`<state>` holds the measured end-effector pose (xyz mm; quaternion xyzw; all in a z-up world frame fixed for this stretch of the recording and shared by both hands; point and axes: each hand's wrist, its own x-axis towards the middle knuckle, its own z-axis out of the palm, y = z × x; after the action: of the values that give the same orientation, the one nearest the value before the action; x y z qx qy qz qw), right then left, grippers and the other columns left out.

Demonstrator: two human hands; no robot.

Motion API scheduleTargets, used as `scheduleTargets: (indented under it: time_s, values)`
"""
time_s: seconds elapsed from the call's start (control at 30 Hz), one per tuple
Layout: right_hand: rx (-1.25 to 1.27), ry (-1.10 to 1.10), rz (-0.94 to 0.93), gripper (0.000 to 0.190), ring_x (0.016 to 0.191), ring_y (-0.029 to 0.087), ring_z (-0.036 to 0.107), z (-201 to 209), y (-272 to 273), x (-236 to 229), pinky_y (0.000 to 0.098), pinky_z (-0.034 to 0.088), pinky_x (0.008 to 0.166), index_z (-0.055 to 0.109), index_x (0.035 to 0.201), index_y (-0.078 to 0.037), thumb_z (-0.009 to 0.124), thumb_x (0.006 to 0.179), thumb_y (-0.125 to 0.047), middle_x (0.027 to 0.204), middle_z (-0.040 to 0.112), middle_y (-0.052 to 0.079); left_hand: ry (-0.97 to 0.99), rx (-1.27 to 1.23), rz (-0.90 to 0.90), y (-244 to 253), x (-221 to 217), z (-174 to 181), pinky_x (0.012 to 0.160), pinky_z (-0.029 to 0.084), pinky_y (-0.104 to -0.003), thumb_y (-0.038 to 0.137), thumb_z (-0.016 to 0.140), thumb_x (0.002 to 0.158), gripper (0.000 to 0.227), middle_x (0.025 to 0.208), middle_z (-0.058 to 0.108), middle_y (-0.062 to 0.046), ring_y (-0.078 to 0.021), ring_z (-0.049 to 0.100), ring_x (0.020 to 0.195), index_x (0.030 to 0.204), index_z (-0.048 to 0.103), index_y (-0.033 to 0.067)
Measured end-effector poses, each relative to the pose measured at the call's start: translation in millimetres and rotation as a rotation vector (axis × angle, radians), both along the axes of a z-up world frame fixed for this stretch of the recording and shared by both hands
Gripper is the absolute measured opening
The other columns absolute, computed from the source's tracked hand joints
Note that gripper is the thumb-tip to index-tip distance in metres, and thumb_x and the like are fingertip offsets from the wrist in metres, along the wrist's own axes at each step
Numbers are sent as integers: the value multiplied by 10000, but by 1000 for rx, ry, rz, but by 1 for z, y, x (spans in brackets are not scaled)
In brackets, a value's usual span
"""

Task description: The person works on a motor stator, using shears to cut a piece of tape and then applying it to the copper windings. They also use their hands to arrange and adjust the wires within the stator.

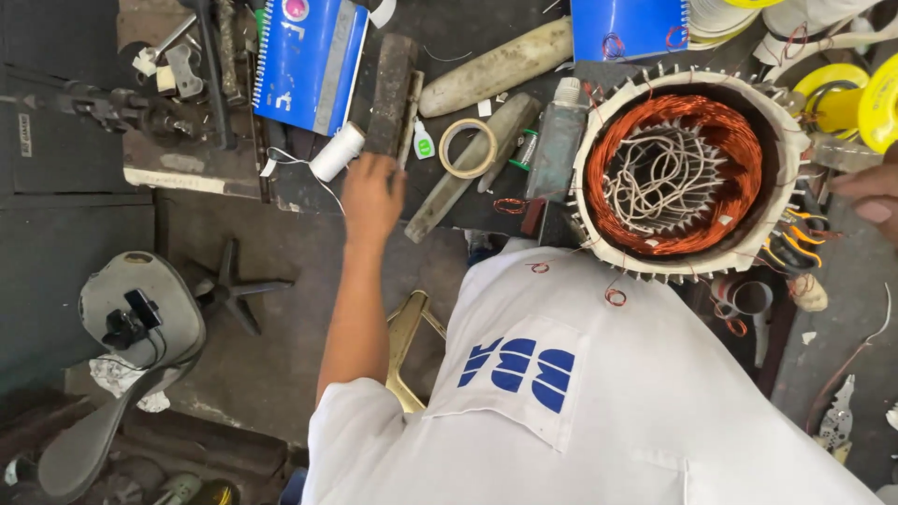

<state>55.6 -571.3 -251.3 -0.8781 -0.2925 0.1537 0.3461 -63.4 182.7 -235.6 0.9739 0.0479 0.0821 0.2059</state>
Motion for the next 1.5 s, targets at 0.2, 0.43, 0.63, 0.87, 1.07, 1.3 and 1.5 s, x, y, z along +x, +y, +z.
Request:
scheduleTargets:
  time_s: [0.2,0.43,0.63,0.87,1.07,1.3,1.5]
  values:
    - [70,-155,9,377,662,208,405,55,59,-15,352,272,662,662,1268,-1,473,1072,-262,850,490,107,35,118,-252,-61,28,-51,822,457,-530,326,849,776,482,1256,581,-69,-344,471,1187,1185,681,137]
    - [63,-178,-67,374,930,239,547,158,141,-53,371,458,941,648,1260,-23,482,1050,-283,999,581,130,-249,-326,-189,-76,35,44,799,400,-406,198,676,942,142,945,703,-52,-289,629,882,1028,675,85]
    - [93,-346,54,236,742,234,624,265,267,-45,345,505,772,730,1108,22,669,954,-145,883,650,167,-410,-377,-268,-102,35,150,856,351,-363,244,652,970,149,943,680,-3,-220,608,895,1012,658,101]
    - [300,-683,160,140,834,367,612,313,363,-49,415,503,734,725,1109,128,768,1014,35,1020,669,292,-567,-234,-596,-148,24,232,806,322,-383,214,657,989,138,928,697,-49,-259,623,855,978,631,79]
    - [287,-762,200,65,829,369,610,315,370,-46,439,499,743,709,1056,110,751,1033,66,1009,693,246,-618,-172,-661,-160,26,247,781,305,-374,204,667,1005,118,883,677,-31,-226,623,837,1006,615,97]
    - [77,-804,171,70,936,390,610,322,349,-40,460,479,803,678,1083,84,650,1141,57,1054,652,226,-643,-38,-679,-168,38,273,843,349,-377,246,576,1060,183,989,707,-47,-219,646,845,1110,628,78]
    - [-125,-858,169,163,1007,354,655,318,341,-36,446,526,845,678,1072,7,681,1120,163,1132,679,155,-73,-641,-686,-176,49,267,1074,600,-303,468,637,1116,686,1511,557,-50,-160,694,1155,1591,223,197]
